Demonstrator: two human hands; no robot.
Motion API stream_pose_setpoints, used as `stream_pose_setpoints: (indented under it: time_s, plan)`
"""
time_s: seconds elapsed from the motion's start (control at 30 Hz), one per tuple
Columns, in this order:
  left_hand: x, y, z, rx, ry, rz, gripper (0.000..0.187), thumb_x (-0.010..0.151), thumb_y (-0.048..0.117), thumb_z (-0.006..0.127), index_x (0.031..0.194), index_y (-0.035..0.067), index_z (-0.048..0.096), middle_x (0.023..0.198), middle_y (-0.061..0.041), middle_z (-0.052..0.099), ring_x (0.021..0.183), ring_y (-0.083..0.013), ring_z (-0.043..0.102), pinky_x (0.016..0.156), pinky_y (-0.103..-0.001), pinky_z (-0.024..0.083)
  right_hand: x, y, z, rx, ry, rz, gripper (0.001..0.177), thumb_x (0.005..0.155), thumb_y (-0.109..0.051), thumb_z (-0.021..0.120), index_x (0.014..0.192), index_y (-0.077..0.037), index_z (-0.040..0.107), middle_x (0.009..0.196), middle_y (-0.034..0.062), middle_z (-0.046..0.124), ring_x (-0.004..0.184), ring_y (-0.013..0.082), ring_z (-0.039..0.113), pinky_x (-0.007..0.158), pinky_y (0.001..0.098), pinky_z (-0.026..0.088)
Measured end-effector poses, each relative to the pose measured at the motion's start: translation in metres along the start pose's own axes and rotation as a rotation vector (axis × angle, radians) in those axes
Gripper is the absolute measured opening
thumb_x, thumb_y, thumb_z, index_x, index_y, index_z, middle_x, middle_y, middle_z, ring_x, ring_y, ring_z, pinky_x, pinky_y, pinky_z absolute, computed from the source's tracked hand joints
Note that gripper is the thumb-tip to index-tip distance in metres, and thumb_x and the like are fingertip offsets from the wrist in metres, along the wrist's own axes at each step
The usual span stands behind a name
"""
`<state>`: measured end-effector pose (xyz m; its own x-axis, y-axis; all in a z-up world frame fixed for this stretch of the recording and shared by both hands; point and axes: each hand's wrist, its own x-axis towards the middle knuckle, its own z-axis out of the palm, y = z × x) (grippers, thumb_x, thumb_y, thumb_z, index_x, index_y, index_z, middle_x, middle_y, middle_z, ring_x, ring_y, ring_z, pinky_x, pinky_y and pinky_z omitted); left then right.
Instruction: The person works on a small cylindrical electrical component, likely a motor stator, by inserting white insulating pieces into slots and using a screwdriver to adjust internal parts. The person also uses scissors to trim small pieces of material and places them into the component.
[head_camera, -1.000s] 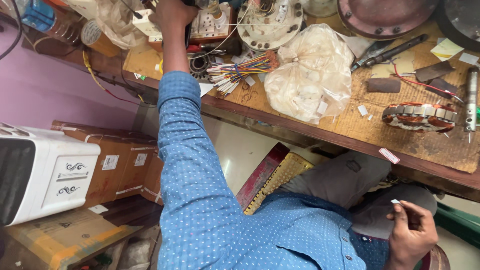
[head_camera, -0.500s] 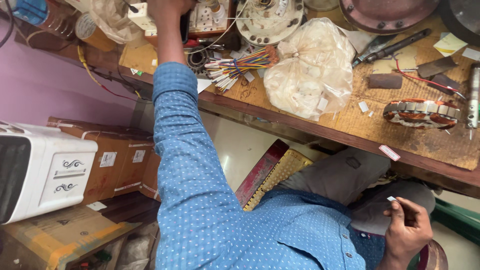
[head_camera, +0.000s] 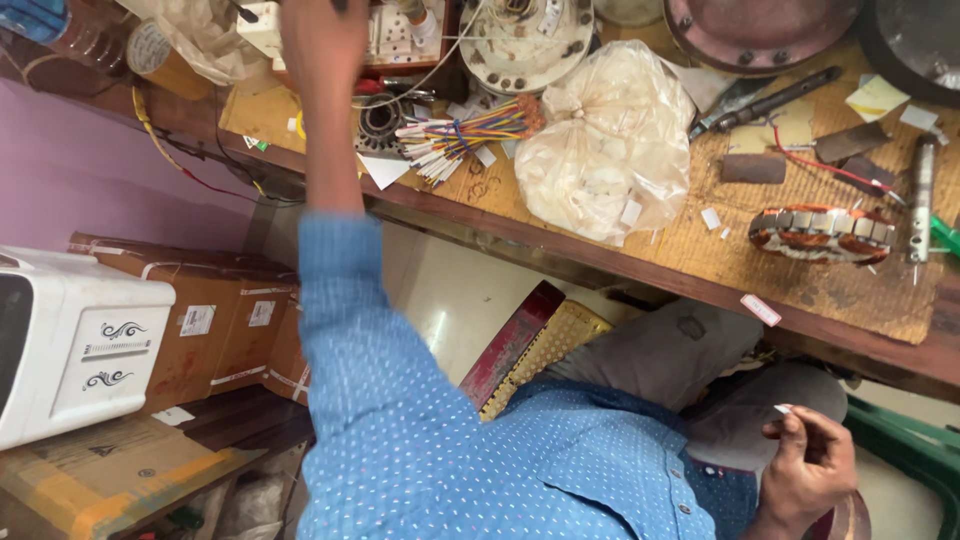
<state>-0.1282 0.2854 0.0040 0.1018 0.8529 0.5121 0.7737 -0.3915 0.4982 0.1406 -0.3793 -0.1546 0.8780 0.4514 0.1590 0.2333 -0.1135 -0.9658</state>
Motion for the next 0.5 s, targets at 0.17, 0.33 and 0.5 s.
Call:
stream_pose_setpoints:
  time_s: [0.17, 0.33, 0.5]
  plan:
    - [-0.201, 0.098, -0.064, -0.811, -0.628, 0.207, 0.017, 0.113, 0.012, 0.052, 0.11, 0.006, 0.067, 0.102, -0.003, 0.07, 0.093, -0.0116, 0.065, 0.08, -0.029, 0.055, 0.01, -0.019, 0.03, 0.226, -0.051, -0.026, 0.005, 0.111, 0.007, 0.067, 0.112, 0.011, 0.064, 0.106, 0.0173, 0.068, 0.092, 0.0199, 0.071, 0.088, 0.0325, 0.062]
    - [-0.339, 0.197, -0.054, -1.083, -1.13, 0.128, 0.036, 0.097, 0.022, 0.069, 0.13, 0.006, 0.064, 0.11, -0.007, 0.075, 0.105, -0.016, 0.072, 0.093, -0.031, 0.058, 0.011, -0.044, 0.058, 0.352, -0.112, -0.031, 0.005, 0.109, 0.007, 0.069, 0.108, 0.01, 0.065, 0.095, 0.0182, 0.071, 0.087, 0.0216, 0.074, 0.085, 0.0319, 0.064]
    - [-0.385, 0.244, -0.032, -1.079, -1.176, 0.123, 0.032, 0.096, 0.023, 0.07, 0.123, 0.007, 0.067, 0.105, -0.009, 0.072, 0.096, -0.0199, 0.073, 0.088, -0.033, 0.06, 0.015, -0.062, 0.056, 0.072, -0.138, -0.147, 0.009, 0.11, 0.008, 0.074, 0.113, 0.012, 0.067, 0.104, 0.0191, 0.071, 0.095, 0.0175, 0.071, 0.09, 0.0242, 0.057]
